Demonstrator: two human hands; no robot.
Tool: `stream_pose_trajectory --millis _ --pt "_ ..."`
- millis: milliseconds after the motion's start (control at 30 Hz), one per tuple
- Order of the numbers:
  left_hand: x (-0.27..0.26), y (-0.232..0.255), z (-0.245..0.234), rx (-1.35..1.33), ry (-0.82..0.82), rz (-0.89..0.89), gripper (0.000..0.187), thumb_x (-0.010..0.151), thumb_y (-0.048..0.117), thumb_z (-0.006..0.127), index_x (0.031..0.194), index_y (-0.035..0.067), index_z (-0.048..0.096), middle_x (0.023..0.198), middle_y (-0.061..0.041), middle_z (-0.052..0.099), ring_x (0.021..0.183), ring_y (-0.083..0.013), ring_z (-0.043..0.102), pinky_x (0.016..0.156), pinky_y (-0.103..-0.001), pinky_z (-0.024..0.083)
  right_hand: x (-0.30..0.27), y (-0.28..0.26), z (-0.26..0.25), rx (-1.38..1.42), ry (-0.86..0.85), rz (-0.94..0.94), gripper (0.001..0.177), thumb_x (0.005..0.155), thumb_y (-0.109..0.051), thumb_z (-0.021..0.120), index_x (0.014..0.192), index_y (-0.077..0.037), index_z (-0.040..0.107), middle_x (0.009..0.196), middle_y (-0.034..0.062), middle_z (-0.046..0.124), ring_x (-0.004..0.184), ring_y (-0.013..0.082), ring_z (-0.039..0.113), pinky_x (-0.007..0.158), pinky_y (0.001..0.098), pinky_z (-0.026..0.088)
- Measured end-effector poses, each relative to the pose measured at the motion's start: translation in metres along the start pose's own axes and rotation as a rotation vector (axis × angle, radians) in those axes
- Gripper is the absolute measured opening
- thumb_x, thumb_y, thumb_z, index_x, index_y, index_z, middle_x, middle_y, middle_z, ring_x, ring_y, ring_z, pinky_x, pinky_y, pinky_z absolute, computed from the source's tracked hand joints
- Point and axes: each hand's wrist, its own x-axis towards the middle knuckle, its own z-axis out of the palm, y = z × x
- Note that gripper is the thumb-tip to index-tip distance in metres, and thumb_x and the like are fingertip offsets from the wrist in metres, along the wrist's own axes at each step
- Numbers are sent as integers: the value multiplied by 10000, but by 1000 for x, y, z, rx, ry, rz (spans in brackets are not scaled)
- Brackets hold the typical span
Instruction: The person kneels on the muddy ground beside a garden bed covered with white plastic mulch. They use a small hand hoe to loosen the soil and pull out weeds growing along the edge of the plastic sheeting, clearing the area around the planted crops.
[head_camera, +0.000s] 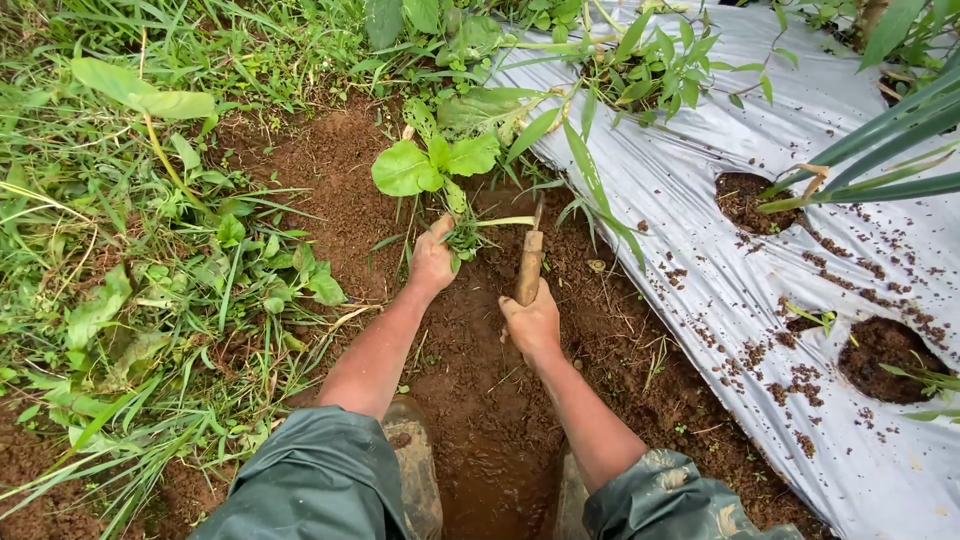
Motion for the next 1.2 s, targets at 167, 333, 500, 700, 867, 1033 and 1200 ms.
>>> stream_pose_trajectory --millis 167,333,500,700,867,1033,1200 --pt "-11 10 -18 -131 -90 -138 591 819 -166 584 1343 104 615 1295 -130 647 1150 -350 652 1027 -501 525 8 25 8 148 16 -56 182 866 -80 652 1008 -48 542 565 141 578 402 233 618 391 349 547" --pt "5 -2 -15 -103 -93 -114 580 880 -155 577 1375 145 623 1451 -80 592 1300 -312 591 1140 -488 460 -6 26 -2 59 -12 -49 175 842 -89 673 966 -39 561 567 142 580 390 244 622 380 366 544" --pt "16 3 -4 -374 264 388 720 848 586 771 1316 60 620 1209 -193 658 1215 -371 610 1116 -479 454 -5 31 -11 74 100 -67 195 857 -106 713 967 -64 558 563 132 599 395 241 636 412 354 540" --pt "-5 -9 5 18 -158 208 539 856 -60 487 1348 107 630 1230 -189 687 1187 -443 624 1074 -521 484 -4 68 1 55 269 7 274 850 -206 739 1039 -123 560 615 119 631 441 234 672 486 354 552" --pt "-12 -146 61 257 -303 297 724 767 -113 553 1449 126 517 1306 -206 613 1246 -432 573 1134 -526 453 -10 67 -4 123 267 -21 314 864 -157 731 1121 -92 563 626 119 614 445 245 669 502 360 570" --pt "-7 3 -18 -18 -414 175 778 761 -212 353 1456 105 496 1356 -168 584 1331 -395 523 1133 -472 471 0 72 -6 172 243 -8 353 879 -142 719 1193 -65 577 593 124 600 440 247 660 491 371 573" --pt "-14 -43 4 713 -984 15 536 977 123 355 1500 121 472 1467 -67 583 1335 -245 558 1118 -413 492 9 84 -11 83 226 -28 315 866 -193 743 1128 -105 593 541 93 609 439 229 668 489 367 556"
